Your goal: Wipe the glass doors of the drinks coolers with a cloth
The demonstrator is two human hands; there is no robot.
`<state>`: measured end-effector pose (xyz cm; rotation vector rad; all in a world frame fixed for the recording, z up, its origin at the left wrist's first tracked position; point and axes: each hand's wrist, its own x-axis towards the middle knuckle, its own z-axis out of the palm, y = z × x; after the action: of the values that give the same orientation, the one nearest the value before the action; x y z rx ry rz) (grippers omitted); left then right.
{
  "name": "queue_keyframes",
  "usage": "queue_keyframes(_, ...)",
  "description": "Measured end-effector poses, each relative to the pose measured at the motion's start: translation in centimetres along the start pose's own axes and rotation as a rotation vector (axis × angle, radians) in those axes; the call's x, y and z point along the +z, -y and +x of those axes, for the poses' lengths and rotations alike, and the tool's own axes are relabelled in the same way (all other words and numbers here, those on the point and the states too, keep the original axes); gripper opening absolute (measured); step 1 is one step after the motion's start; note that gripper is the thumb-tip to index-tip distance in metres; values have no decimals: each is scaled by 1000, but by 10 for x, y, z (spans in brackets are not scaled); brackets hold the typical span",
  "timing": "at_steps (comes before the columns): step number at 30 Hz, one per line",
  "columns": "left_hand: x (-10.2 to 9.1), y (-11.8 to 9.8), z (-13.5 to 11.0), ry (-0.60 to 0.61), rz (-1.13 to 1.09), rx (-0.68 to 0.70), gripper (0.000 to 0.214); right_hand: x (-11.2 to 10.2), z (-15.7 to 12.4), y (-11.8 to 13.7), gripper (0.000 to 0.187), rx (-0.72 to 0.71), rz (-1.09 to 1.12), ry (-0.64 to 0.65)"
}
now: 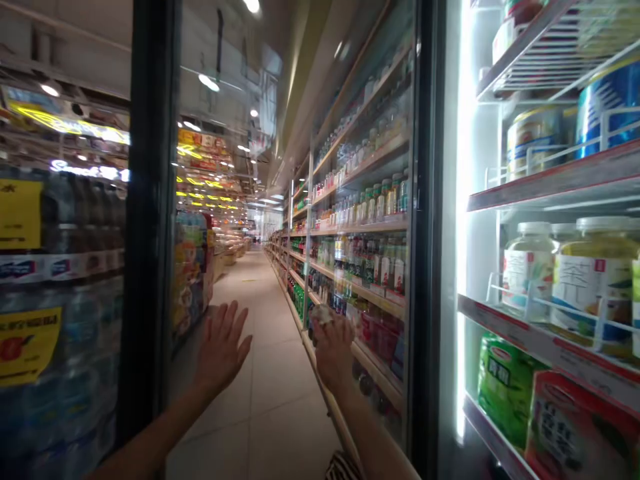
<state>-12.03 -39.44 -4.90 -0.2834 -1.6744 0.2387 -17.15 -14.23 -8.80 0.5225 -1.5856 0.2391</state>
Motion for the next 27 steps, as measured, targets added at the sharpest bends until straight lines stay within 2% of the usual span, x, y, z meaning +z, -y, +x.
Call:
queue_keyframes(2, 0, 1, -1, 6, 2, 5, 51, 3, 12, 1, 65, 148, -34, -109)
queue_keyframes(4, -1, 1, -1, 28, 6, -6, 48, 6, 17, 8, 64, 218, -40, -154)
queue_keyframes(5, -2, 0, -1, 45, 8, -18, 47, 7, 16, 14, 64, 185, -21, -129)
queue_keyframes(9, -3, -1, -2, 91, 0, -55, 45, 7, 6, 42, 62, -137, 102, 84)
queue_keyframes(11, -4, -1, -2, 95, -8, -58, 45, 6, 9, 45, 61, -119, 101, 77)
queue_keyframes(13, -4, -2, -2, 102, -18, -65, 45, 6, 19, 43, 61, 11, 65, 5)
queue_keyframes(15, -6, -2, -2, 112, -31, -80, 45, 6, 25, 41, 62, 79, 42, -51)
queue_keyframes(20, -9, -2, -1, 124, -49, -82, 46, 4, 10, 33, 69, -120, 78, 59)
queue_keyframes(21, -9, -2, -1, 120, -49, -73, 46, 4, 7, 29, 69, -104, 70, 54)
queue_keyframes(25, -7, 0, -3, 115, -46, -60, 46, 6, 4, 19, 65, 138, -12, -93)
queue_keyframes(27, -6, 0, -3, 122, -43, -62, 46, 8, 2, 29, 66, 141, -3, -80)
